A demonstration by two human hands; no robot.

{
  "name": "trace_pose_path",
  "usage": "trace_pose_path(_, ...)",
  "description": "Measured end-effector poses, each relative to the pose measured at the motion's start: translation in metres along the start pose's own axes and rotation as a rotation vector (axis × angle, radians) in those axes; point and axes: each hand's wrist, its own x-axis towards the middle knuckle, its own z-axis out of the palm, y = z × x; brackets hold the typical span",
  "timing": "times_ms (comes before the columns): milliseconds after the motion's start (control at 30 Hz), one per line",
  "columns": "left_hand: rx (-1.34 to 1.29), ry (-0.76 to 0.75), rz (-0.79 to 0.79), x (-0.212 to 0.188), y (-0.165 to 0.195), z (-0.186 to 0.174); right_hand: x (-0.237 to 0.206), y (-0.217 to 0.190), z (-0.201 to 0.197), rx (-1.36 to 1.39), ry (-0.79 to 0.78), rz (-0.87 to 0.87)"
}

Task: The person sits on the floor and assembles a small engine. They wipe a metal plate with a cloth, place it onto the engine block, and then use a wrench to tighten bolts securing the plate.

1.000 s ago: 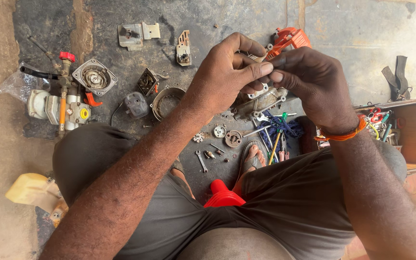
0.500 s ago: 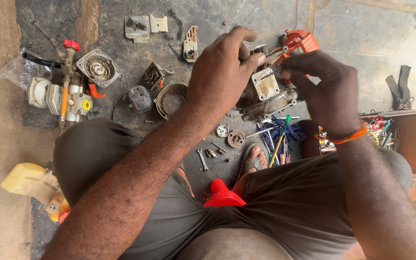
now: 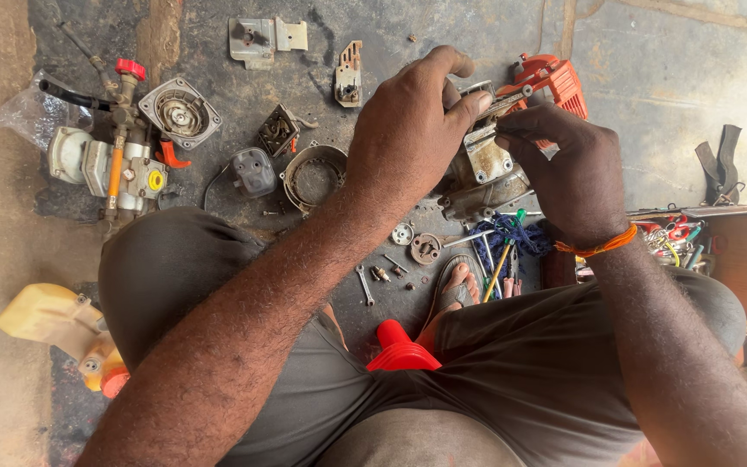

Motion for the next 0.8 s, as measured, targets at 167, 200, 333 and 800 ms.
trace_pose_path(167,-0.002,0.008,0.006,0.0,0.001,0.001,0.0,-0.002,0.002,-0.024,0.005,-0.045)
trace_pose_path(200,-0.001,0.007,0.007,-0.001,0.001,0.001,0.0,-0.002,0.002,-0.045,0.004,-0.061)
trace_pose_path(333,-0.002,0.002,0.001,-0.003,0.005,0.002,0.0,-0.002,0.006,-0.108,-0.036,-0.064)
trace_pose_path(800,-0.001,0.013,0.004,0.0,0.008,-0.001,0.009,0.003,0.027,-0.336,-0.065,-0.045)
